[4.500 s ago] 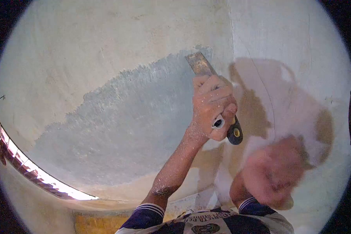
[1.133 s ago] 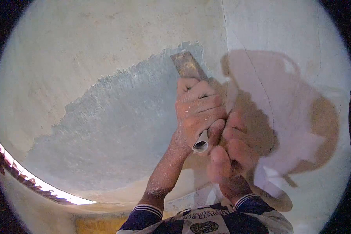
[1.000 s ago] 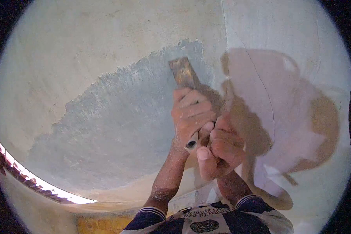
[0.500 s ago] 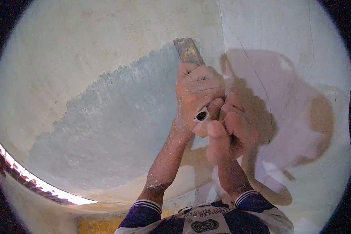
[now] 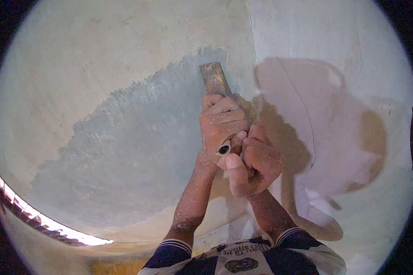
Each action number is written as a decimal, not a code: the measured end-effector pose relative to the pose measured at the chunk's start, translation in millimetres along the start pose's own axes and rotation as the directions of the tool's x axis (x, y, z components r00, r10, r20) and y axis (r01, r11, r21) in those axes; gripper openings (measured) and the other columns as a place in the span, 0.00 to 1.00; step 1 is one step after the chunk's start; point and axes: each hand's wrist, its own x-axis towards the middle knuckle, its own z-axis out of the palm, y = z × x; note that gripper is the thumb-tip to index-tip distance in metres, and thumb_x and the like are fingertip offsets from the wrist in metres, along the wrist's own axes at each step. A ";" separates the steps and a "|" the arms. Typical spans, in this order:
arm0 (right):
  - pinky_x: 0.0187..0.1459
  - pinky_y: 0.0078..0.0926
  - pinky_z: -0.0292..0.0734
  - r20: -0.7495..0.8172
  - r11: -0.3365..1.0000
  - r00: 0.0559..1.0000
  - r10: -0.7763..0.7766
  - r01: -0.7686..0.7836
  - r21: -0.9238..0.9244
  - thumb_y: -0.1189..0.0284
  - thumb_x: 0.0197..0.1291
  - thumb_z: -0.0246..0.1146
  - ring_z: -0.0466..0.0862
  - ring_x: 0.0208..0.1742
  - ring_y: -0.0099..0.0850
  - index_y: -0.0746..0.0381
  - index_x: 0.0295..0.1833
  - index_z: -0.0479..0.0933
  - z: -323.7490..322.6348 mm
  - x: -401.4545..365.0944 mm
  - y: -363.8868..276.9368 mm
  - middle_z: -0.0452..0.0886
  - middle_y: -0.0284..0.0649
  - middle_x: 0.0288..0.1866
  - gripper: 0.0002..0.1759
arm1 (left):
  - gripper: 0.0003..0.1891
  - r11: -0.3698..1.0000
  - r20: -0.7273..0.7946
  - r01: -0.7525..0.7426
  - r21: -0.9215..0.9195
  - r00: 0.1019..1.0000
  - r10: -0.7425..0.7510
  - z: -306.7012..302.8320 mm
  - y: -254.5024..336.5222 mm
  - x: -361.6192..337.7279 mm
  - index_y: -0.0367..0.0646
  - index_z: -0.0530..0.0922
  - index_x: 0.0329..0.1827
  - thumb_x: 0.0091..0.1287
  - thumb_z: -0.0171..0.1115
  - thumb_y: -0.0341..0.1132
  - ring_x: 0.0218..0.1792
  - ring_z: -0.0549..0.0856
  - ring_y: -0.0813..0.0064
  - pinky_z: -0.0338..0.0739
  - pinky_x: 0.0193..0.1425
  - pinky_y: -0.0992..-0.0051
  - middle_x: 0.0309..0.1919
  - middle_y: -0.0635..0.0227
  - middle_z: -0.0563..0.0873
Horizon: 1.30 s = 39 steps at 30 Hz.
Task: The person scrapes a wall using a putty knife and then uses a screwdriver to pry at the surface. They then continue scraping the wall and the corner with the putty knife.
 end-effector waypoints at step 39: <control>0.38 0.21 0.69 0.142 0.455 0.502 0.853 -0.850 0.266 0.59 0.76 0.54 0.71 0.38 0.20 0.60 0.49 0.66 -51.2 -113.4 -13.8 0.70 0.34 0.39 0.15 | 0.10 0.976 0.239 0.215 0.038 0.946 -0.218 21.0 48.7 -88.4 0.43 0.83 0.27 0.47 0.64 0.39 0.40 0.83 0.64 0.69 0.57 0.57 0.30 0.68 0.84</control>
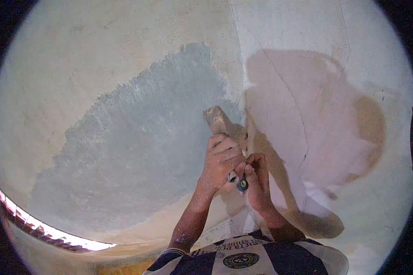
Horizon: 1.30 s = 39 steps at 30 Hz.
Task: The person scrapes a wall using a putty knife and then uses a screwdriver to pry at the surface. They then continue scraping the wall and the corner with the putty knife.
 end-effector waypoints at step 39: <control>0.58 0.22 0.72 -0.086 0.980 0.987 0.138 -0.123 0.155 0.64 0.74 0.57 0.76 0.58 0.23 0.63 0.80 0.59 -3.9 23.1 15.9 0.74 0.39 0.66 0.33 | 0.35 0.584 0.317 0.673 -0.455 0.735 -0.600 29.5 53.1 -51.6 0.38 0.43 0.84 0.82 0.44 0.43 0.79 0.60 0.48 0.54 0.80 0.60 0.80 0.44 0.57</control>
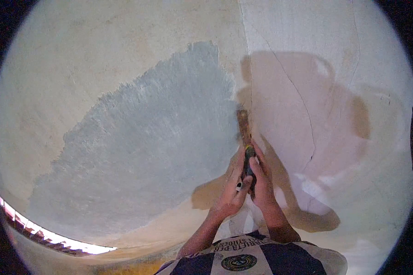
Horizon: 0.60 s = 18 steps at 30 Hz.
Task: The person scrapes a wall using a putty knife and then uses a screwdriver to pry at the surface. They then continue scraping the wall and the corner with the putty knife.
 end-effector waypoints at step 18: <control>0.69 0.28 0.66 0.169 0.975 0.964 0.203 -0.185 -0.121 0.58 0.74 0.57 0.72 0.69 0.32 0.68 0.79 0.58 4.0 3.9 -34.8 0.72 0.45 0.71 0.37 | 0.39 0.999 -0.073 0.016 -0.044 0.997 -0.020 -2.7 21.7 14.0 0.32 0.38 0.82 0.80 0.43 0.46 0.81 0.52 0.45 0.48 0.82 0.57 0.81 0.40 0.50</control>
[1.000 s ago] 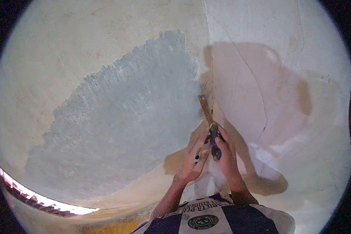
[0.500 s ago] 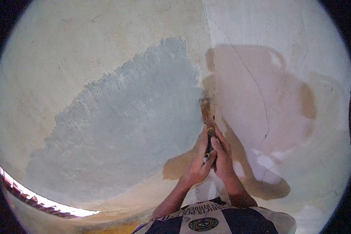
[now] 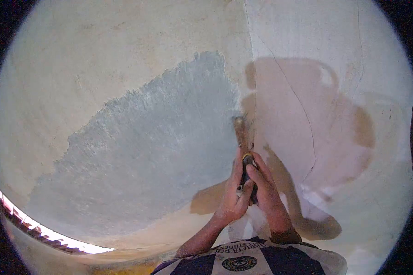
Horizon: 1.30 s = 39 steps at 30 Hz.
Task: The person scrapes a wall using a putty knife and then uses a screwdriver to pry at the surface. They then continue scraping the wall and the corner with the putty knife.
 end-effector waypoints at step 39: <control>0.38 0.24 0.74 -0.002 0.976 0.995 -0.098 0.097 0.194 0.52 0.76 0.56 0.77 0.36 0.21 0.57 0.46 0.75 29.0 59.2 8.5 0.77 0.31 0.36 0.18 | 0.15 0.851 -0.335 -0.449 0.273 0.785 0.521 -21.6 -6.3 -0.5 0.41 0.82 0.41 0.76 0.45 0.34 0.43 0.88 0.63 0.65 0.68 0.54 0.35 0.63 0.89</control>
